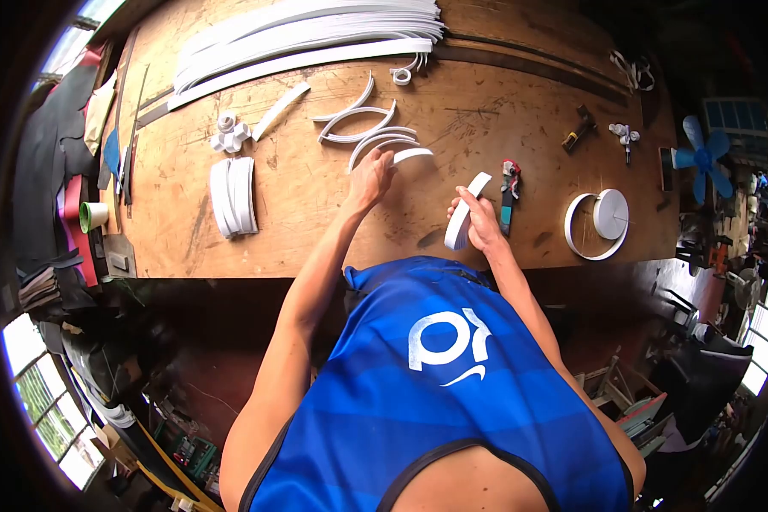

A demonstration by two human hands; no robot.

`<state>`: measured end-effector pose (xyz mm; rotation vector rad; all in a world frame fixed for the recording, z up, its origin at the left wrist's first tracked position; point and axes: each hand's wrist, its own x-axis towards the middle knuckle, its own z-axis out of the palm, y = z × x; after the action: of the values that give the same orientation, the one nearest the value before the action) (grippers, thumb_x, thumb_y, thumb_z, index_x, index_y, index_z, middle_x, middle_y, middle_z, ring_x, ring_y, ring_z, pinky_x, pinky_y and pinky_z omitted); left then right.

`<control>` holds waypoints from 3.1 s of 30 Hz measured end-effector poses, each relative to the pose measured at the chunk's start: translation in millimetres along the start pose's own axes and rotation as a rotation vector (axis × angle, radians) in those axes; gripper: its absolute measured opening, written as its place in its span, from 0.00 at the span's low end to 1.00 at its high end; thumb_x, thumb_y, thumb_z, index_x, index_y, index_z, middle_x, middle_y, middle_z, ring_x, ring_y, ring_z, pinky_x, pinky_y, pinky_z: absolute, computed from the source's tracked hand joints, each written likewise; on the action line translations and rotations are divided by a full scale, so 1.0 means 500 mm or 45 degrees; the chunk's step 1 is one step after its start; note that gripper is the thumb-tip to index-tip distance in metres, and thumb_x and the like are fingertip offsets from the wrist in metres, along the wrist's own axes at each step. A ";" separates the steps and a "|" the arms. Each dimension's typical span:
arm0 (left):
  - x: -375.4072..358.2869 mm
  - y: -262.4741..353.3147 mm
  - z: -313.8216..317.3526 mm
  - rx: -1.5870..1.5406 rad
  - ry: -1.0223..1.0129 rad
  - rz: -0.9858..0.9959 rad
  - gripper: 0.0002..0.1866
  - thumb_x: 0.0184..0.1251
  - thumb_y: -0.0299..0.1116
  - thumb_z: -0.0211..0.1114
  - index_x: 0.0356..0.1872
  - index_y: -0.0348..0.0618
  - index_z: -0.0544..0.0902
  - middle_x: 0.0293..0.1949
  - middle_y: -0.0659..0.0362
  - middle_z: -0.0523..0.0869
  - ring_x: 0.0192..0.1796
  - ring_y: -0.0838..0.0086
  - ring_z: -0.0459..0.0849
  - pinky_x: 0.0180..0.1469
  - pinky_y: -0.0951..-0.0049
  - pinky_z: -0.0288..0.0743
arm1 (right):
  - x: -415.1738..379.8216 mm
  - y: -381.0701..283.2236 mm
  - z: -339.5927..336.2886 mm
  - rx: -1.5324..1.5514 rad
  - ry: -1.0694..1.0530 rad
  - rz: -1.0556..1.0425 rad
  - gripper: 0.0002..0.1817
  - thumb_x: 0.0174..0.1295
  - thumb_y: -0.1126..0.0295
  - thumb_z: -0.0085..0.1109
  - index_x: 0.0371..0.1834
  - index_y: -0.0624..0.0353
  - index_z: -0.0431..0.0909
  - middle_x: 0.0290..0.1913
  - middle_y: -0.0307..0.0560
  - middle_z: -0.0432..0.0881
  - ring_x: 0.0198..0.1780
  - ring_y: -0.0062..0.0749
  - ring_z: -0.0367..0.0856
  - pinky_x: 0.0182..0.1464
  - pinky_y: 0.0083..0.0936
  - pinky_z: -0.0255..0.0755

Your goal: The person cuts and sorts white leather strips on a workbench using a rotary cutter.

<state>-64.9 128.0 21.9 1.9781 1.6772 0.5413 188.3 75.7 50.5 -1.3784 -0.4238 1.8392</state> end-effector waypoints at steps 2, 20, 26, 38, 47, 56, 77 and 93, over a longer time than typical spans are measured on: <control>0.005 -0.008 0.006 -0.035 0.172 0.037 0.18 0.56 0.35 0.70 0.49 0.43 0.81 0.42 0.50 0.82 0.44 0.55 0.81 0.46 0.60 0.76 | -0.004 0.002 0.004 -0.006 0.007 -0.003 0.15 0.64 0.60 0.63 0.42 0.60 0.73 0.30 0.42 0.79 0.29 0.28 0.81 0.33 0.26 0.79; -0.001 -0.019 0.009 0.041 0.284 -0.430 0.11 0.58 0.36 0.63 0.35 0.42 0.74 0.38 0.49 0.80 0.41 0.51 0.81 0.41 0.51 0.74 | 0.011 0.012 0.013 0.115 -0.035 0.105 0.13 0.65 0.61 0.63 0.42 0.58 0.75 0.32 0.43 0.79 0.32 0.31 0.82 0.35 0.30 0.80; -0.067 0.092 0.001 -0.163 0.200 -0.385 0.12 0.59 0.37 0.61 0.37 0.40 0.74 0.27 0.43 0.83 0.31 0.46 0.83 0.35 0.49 0.74 | 0.068 0.038 0.060 0.129 -0.038 0.174 0.22 0.62 0.50 0.64 0.41 0.58 0.73 0.33 0.43 0.78 0.34 0.32 0.81 0.38 0.33 0.80; -0.137 0.130 0.007 -0.485 -0.035 -0.168 0.23 0.54 0.44 0.75 0.44 0.41 0.78 0.34 0.52 0.85 0.32 0.63 0.83 0.35 0.64 0.76 | 0.073 0.018 0.082 0.314 -0.321 0.173 0.24 0.66 0.53 0.59 0.50 0.64 0.71 0.49 0.55 0.80 0.49 0.39 0.82 0.53 0.41 0.80; 0.017 0.001 -0.050 -0.157 0.253 -0.004 0.17 0.59 0.42 0.70 0.44 0.42 0.82 0.39 0.54 0.87 0.44 0.60 0.83 0.47 0.64 0.77 | 0.029 -0.010 0.041 0.308 -0.280 0.111 0.20 0.65 0.59 0.62 0.48 0.64 0.73 0.43 0.52 0.83 0.46 0.37 0.84 0.49 0.34 0.81; 0.093 -0.064 -0.026 0.226 0.095 0.042 0.10 0.59 0.31 0.63 0.43 0.46 0.80 0.34 0.52 0.84 0.45 0.58 0.81 0.45 0.59 0.74 | 0.003 0.008 0.008 0.242 -0.176 0.089 0.19 0.65 0.59 0.62 0.48 0.63 0.72 0.44 0.53 0.82 0.46 0.37 0.83 0.47 0.34 0.81; 0.108 -0.163 -0.078 0.151 0.231 0.041 0.17 0.58 0.31 0.65 0.51 0.48 0.81 0.46 0.55 0.85 0.50 0.57 0.80 0.52 0.60 0.75 | 0.022 0.005 0.024 0.248 -0.194 0.198 0.20 0.65 0.59 0.63 0.49 0.63 0.71 0.45 0.54 0.82 0.47 0.38 0.83 0.48 0.34 0.81; 0.077 -0.156 -0.050 0.437 0.439 -0.444 0.18 0.58 0.38 0.68 0.47 0.44 0.75 0.45 0.52 0.80 0.52 0.56 0.80 0.53 0.50 0.70 | 0.018 0.006 0.020 0.208 -0.159 0.163 0.21 0.65 0.58 0.63 0.50 0.63 0.71 0.45 0.54 0.82 0.47 0.39 0.83 0.48 0.35 0.80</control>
<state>-134.9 178.4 -4.9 1.8205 2.4081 0.5108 176.9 82.6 46.3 -1.2088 -0.2464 2.0241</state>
